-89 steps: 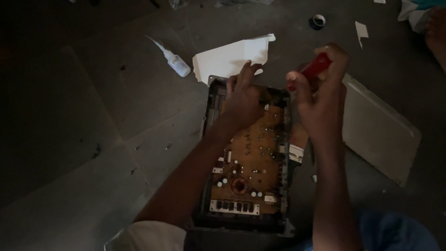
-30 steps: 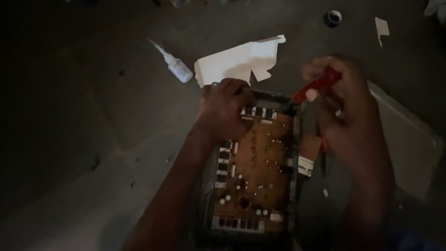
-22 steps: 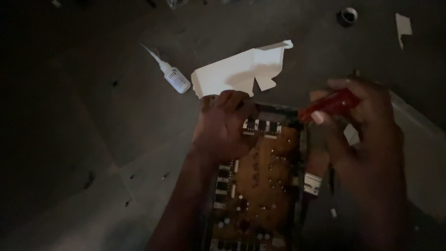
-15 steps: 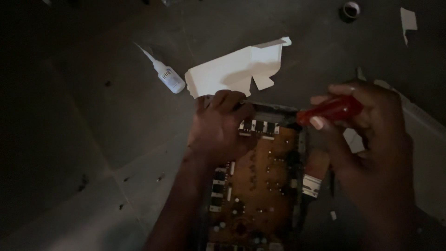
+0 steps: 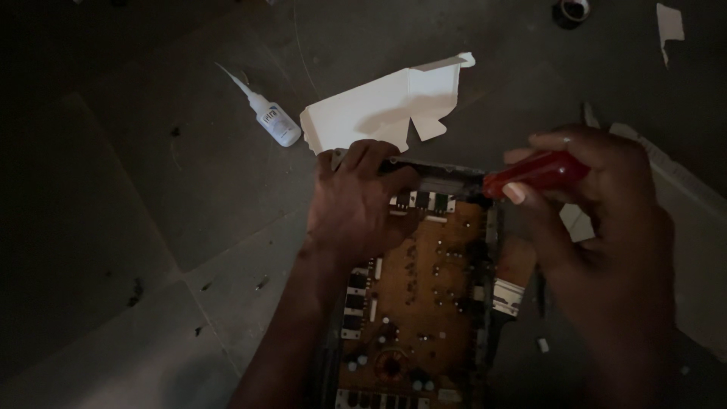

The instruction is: The person sits on the floor and uses a red-handled screwdriver to remove screws from a circuit board inside a metal casing. They then place the board into the casing and continue to secure it with screws.

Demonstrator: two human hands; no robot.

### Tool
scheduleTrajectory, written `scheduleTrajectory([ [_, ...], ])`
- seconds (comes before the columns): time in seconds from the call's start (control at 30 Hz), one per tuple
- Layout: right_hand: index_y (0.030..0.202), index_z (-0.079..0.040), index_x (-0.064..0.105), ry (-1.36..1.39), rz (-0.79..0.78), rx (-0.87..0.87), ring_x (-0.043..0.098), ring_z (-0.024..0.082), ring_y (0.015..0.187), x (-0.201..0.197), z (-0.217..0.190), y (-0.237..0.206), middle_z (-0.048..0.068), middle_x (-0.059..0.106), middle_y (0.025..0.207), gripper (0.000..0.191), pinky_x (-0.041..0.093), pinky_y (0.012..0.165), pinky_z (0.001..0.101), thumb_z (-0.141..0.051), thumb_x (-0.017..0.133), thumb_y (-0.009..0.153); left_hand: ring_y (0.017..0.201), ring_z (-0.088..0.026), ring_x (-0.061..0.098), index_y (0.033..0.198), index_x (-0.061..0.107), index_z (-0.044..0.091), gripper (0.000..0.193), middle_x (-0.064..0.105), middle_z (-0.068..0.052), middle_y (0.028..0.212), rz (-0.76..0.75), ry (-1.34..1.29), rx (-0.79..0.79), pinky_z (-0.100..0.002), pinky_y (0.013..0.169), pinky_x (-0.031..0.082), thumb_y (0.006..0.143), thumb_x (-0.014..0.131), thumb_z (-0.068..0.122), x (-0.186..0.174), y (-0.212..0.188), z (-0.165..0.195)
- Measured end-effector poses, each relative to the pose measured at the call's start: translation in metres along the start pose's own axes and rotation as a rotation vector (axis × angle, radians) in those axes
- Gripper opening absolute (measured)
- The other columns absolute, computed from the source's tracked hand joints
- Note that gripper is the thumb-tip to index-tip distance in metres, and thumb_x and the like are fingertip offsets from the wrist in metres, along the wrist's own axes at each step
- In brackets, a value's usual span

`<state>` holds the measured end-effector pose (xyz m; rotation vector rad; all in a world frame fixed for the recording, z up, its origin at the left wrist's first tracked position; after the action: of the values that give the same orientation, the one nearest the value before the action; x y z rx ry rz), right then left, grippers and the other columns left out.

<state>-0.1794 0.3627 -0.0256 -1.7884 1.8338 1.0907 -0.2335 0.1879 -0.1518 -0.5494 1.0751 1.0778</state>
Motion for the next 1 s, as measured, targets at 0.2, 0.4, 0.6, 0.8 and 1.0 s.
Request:
scheduleTrajectory([
  [0.2,0.133,-0.001,0.046,0.017,0.009,-0.043,0.071,0.027,0.119,0.0,0.002,0.0,0.02,0.067,0.123,0.037,0.062,0.096,0.0368,-0.005,0.066,0.102,0.129,-0.022,0.053,0.103,0.077,0.022,0.036,0.064,-0.003,0.127,0.003,-0.047,0.004,-0.058,0.109,0.035,0.076,0.081,0.045,0.0,-0.002,-0.001],
  [0.4,0.132,-0.002,0.049,0.071,-0.017,-0.021,0.071,0.027,0.117,-0.007,0.002,-0.002,0.019,0.066,0.124,0.036,0.061,0.091,0.0353,-0.004,0.066,0.1,0.147,-0.043,0.027,0.118,0.071,0.017,0.063,0.042,-0.021,0.15,0.091,-0.02,-0.089,-0.078,0.11,0.015,0.067,0.08,0.052,-0.018,-0.013,0.023],
  [0.6,0.136,-0.004,0.055,0.163,-0.005,0.046,0.073,0.024,0.12,-0.009,0.004,-0.011,0.015,0.069,0.13,0.036,0.06,0.09,0.0339,-0.006,0.07,0.103,0.154,-0.052,0.006,0.159,0.023,0.006,0.124,0.016,-0.03,0.166,0.086,-0.033,-0.408,-0.084,0.11,0.006,0.065,0.078,0.067,-0.006,-0.065,0.118],
  [0.8,0.135,-0.004,0.055,0.156,-0.019,0.068,0.074,0.022,0.117,-0.012,0.009,-0.009,0.013,0.071,0.126,0.036,0.061,0.089,0.0334,-0.006,0.07,0.102,0.152,-0.055,0.002,0.157,0.028,0.006,0.125,0.009,-0.031,0.166,-0.029,-0.093,-0.616,-0.085,0.108,-0.001,0.062,0.079,0.069,0.011,-0.088,0.131],
  [1.0,0.135,-0.004,0.053,0.131,-0.009,0.043,0.074,0.024,0.119,-0.009,0.008,-0.009,0.015,0.069,0.128,0.038,0.062,0.091,0.034,-0.005,0.07,0.101,0.154,-0.057,0.004,0.158,0.034,0.011,0.128,0.011,-0.03,0.169,0.022,0.008,-0.652,-0.089,0.105,-0.001,0.057,0.074,0.079,0.014,-0.094,0.125],
])
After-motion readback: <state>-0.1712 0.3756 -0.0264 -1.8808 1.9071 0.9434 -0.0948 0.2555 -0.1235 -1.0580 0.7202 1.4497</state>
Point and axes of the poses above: each hand's wrist, its own y-axis towards the middle knuckle, its own x-axis out of the palm, z = x × y, the point moved 4 cm from there along y, towards the middle knuckle
